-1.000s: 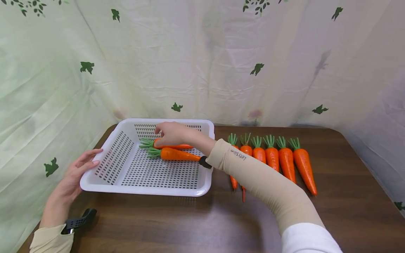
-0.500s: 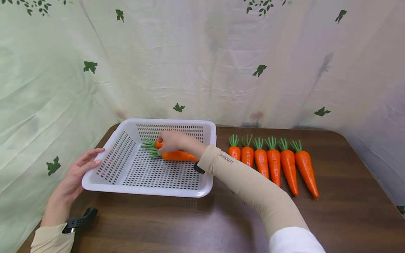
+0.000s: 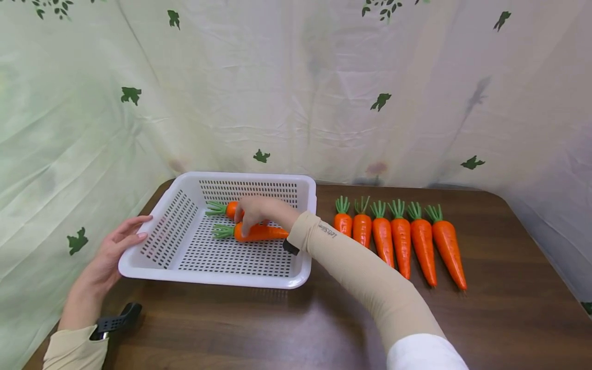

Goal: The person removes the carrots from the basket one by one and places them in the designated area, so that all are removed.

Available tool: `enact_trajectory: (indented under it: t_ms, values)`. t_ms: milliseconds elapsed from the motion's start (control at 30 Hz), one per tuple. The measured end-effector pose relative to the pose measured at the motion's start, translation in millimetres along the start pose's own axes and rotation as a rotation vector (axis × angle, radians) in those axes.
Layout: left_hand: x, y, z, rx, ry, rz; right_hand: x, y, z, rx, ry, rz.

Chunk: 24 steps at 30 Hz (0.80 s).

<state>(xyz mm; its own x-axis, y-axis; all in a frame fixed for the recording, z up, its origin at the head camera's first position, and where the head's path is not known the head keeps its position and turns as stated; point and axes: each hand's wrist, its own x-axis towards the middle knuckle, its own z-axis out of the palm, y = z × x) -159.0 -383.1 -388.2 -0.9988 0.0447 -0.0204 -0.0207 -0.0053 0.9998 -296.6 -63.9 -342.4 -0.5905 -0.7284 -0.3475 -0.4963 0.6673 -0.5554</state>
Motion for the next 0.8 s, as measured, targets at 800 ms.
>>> enact_trajectory:
  t_ms: [800]
  values:
    - [-1.0, 1.0, -1.1, 0.02, 0.005, -0.003, 0.4, 7.9, -8.4, 0.095, -0.157, -0.059]
